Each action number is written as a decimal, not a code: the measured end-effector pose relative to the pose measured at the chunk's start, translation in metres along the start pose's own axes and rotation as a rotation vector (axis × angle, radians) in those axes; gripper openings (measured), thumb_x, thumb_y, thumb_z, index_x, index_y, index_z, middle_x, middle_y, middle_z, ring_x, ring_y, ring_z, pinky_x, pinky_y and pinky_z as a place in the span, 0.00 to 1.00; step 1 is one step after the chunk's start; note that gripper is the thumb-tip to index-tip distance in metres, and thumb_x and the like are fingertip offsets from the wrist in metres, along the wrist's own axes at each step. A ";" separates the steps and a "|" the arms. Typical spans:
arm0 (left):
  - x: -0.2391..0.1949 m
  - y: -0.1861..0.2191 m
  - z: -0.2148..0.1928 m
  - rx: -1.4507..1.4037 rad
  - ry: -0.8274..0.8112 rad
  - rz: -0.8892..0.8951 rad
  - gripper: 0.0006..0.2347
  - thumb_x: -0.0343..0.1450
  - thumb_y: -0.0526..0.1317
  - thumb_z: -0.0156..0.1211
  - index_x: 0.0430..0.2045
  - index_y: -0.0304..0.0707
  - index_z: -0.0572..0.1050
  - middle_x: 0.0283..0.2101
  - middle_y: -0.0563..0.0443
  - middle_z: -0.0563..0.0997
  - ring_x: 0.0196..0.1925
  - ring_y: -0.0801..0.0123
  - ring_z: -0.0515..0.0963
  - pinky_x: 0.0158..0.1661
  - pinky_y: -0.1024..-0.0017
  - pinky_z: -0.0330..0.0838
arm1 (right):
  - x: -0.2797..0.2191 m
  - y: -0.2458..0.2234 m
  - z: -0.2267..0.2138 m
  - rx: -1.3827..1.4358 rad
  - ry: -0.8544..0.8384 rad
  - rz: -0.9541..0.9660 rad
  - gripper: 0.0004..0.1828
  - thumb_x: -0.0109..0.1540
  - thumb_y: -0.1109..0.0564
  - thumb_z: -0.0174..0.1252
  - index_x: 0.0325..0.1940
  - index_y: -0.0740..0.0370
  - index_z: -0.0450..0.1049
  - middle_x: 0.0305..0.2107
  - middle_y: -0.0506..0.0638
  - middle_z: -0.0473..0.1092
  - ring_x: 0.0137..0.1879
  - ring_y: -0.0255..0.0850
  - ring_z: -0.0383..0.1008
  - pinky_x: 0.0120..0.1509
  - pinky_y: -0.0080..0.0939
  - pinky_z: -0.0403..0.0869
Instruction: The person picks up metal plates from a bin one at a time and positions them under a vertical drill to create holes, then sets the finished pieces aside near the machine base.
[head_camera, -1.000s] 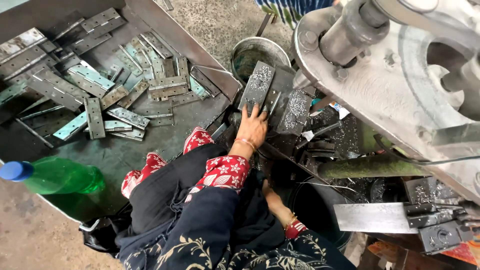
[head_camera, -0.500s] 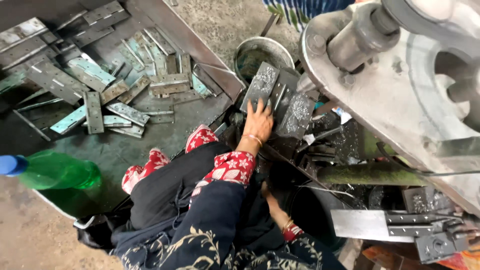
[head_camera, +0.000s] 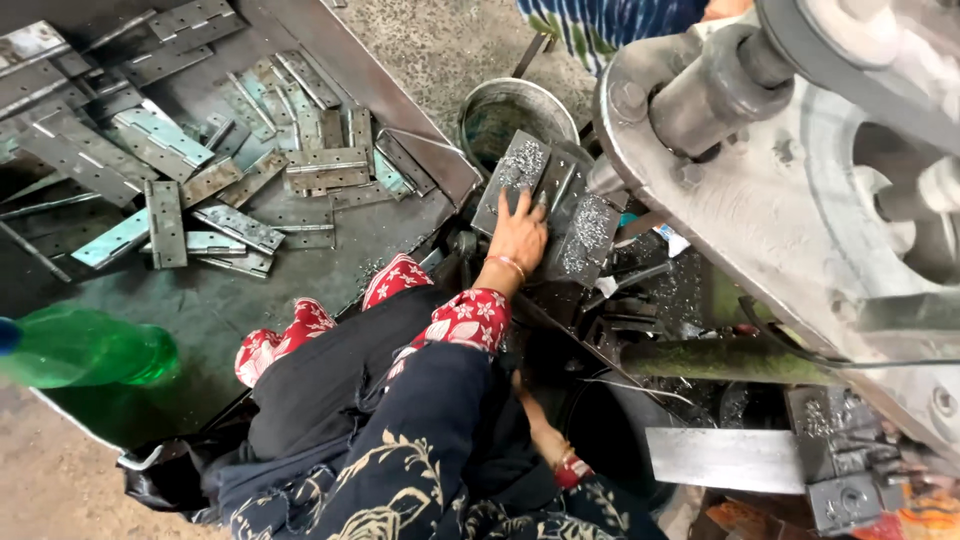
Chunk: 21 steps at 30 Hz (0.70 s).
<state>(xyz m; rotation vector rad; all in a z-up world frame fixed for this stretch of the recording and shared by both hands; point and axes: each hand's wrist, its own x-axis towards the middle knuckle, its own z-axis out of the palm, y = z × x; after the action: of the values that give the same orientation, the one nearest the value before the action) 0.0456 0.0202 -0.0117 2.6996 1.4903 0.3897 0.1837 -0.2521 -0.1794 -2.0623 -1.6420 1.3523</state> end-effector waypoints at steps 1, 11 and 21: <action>-0.004 0.003 -0.004 -0.012 -0.057 -0.002 0.15 0.75 0.42 0.46 0.47 0.44 0.82 0.65 0.52 0.71 0.76 0.46 0.54 0.69 0.30 0.42 | 0.003 0.002 0.000 0.161 -0.016 0.052 0.38 0.71 0.38 0.39 0.71 0.72 0.61 0.52 0.63 0.77 0.56 0.56 0.76 0.60 0.46 0.72; -0.010 0.001 -0.015 0.025 -0.153 -0.051 0.18 0.76 0.44 0.41 0.51 0.43 0.79 0.73 0.51 0.61 0.78 0.44 0.46 0.65 0.24 0.36 | -0.020 -0.007 -0.048 -0.278 0.139 -0.126 0.40 0.60 0.48 0.61 0.68 0.73 0.57 0.41 0.72 0.76 0.49 0.62 0.79 0.49 0.49 0.78; 0.004 0.004 0.003 0.025 0.010 -0.075 0.20 0.73 0.44 0.45 0.56 0.41 0.77 0.71 0.50 0.64 0.76 0.46 0.50 0.66 0.26 0.38 | -0.020 0.011 -0.013 0.021 0.096 -0.054 0.32 0.65 0.49 0.51 0.69 0.70 0.60 0.48 0.67 0.76 0.54 0.53 0.76 0.57 0.44 0.74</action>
<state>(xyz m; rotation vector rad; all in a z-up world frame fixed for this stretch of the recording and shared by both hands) 0.0520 0.0218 -0.0131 2.6548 1.6038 0.3843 0.2014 -0.2684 -0.1678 -2.0222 -1.6246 1.2289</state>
